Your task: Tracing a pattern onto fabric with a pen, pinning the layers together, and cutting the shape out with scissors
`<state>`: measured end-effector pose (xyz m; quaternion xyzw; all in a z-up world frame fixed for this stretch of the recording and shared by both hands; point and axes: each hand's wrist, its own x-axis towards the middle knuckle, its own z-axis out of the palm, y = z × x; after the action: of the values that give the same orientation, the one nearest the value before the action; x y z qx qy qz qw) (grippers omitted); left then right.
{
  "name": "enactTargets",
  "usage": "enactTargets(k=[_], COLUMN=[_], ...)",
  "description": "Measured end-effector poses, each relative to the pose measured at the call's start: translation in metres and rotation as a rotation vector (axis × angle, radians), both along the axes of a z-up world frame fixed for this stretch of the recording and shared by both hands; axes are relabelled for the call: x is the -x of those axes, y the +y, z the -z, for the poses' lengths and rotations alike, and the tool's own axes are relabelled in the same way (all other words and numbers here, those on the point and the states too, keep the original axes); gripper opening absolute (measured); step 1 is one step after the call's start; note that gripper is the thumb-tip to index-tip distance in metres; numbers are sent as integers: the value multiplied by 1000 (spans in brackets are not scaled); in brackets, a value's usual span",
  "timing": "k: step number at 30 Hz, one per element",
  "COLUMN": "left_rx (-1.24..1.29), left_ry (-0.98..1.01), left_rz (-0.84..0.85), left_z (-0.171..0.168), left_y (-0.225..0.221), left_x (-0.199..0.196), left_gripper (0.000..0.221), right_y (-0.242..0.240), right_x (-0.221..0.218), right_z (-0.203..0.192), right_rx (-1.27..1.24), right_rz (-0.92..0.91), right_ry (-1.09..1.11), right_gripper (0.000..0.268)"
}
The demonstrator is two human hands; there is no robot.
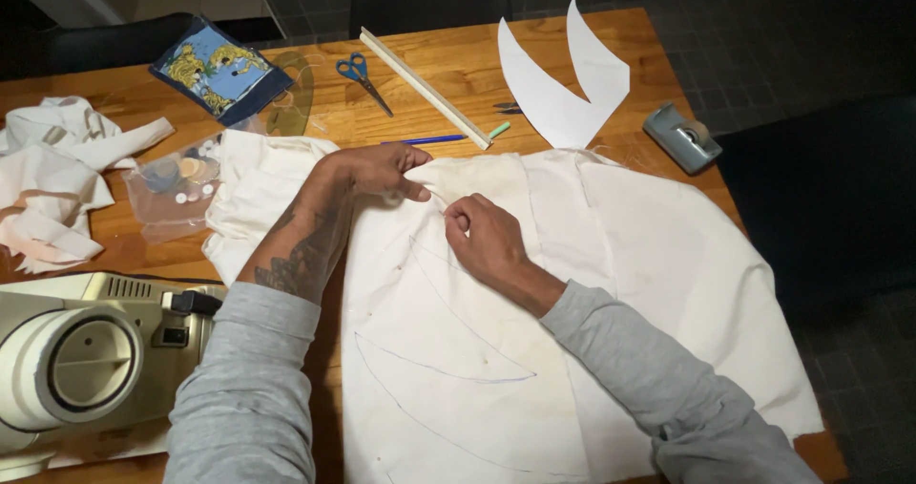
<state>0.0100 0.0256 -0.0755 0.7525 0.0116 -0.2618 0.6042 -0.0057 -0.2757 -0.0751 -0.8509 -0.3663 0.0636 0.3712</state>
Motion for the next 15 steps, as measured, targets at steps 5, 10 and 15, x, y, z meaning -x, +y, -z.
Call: enactTargets(k=[5,10,15], left_rx=[20,26,-267], left_ry=[21,37,9], left_rz=[-2,-15,-8], left_z=[11,20,-61], left_y=[7,10,2], left_x=[-4,-7,4], left_gripper=[27,27,32], right_y=[1,2,0], right_x=[-1,3,4], right_z=[-8,-15,-21], right_rx=[-18,-92,-69], right_rz=[10,31,30], right_ry=[16,44,32], right_gripper=[10,8,7])
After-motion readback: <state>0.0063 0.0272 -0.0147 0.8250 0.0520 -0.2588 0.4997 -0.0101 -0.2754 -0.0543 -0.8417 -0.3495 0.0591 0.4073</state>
